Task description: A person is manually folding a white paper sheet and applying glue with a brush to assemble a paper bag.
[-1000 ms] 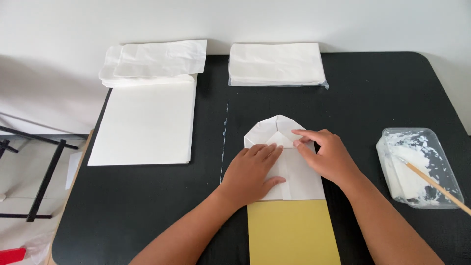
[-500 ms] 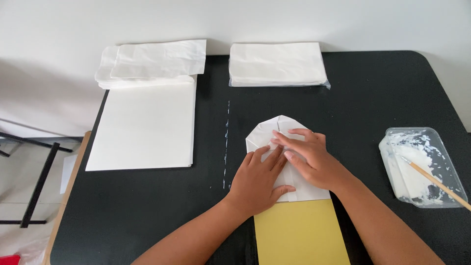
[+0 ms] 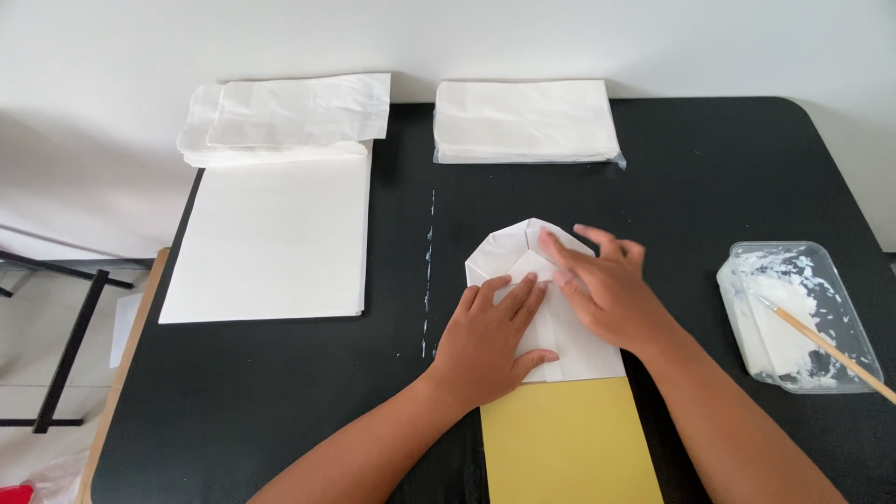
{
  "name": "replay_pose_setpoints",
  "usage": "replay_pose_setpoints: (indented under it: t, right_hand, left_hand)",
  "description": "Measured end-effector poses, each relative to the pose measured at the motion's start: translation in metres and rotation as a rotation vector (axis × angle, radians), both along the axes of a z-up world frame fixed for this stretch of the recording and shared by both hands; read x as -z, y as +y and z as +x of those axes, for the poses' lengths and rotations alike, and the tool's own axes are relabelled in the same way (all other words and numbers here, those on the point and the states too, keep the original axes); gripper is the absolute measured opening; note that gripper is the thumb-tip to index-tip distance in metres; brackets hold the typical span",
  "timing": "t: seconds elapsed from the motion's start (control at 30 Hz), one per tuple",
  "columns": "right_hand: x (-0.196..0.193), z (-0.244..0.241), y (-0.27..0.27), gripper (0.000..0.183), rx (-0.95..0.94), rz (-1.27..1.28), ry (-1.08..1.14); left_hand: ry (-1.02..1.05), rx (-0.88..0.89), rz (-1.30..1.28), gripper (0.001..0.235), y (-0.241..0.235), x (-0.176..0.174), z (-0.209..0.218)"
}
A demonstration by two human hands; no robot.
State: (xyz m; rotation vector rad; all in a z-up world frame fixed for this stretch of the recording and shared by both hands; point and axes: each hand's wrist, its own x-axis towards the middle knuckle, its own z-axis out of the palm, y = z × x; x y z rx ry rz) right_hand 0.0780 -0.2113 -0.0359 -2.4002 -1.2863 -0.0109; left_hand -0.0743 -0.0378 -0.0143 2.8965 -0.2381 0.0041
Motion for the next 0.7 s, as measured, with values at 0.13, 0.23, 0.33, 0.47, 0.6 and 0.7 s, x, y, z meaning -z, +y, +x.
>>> replay_pose_setpoints:
  t: [0.13, 0.23, 0.33, 0.47, 0.6, 0.7]
  right_hand:
    - [-0.006, 0.002, -0.008, 0.055, -0.05, 0.077, 0.064]
    - [-0.023, -0.01, -0.005, 0.054, -0.055, 0.046, 0.172]
    - [-0.034, -0.012, -0.003, 0.054, -0.031, -0.022, 0.194]
    - [-0.056, -0.021, -0.009, 0.052, 0.01, -0.156, 0.187]
    - [-0.061, -0.02, -0.023, 0.051, 0.056, -0.285, 0.176]
    - [-0.076, -0.022, -0.022, 0.053, 0.075, -0.285, 0.131]
  left_hand:
    - [-0.01, 0.004, -0.049, 0.082, 0.005, -0.007, 0.005]
    - [0.021, -0.031, -0.099, 0.085, 0.006, -0.024, 0.009]
    - [0.043, -0.064, -0.103, 0.087, 0.007, -0.029, 0.014]
    - [0.085, -0.059, -0.086, 0.083, 0.006, -0.025, 0.017]
    - [0.078, -0.053, -0.069, 0.083, 0.007, -0.019, 0.019]
    - [0.066, -0.066, -0.062, 0.083, 0.005, -0.017, 0.018]
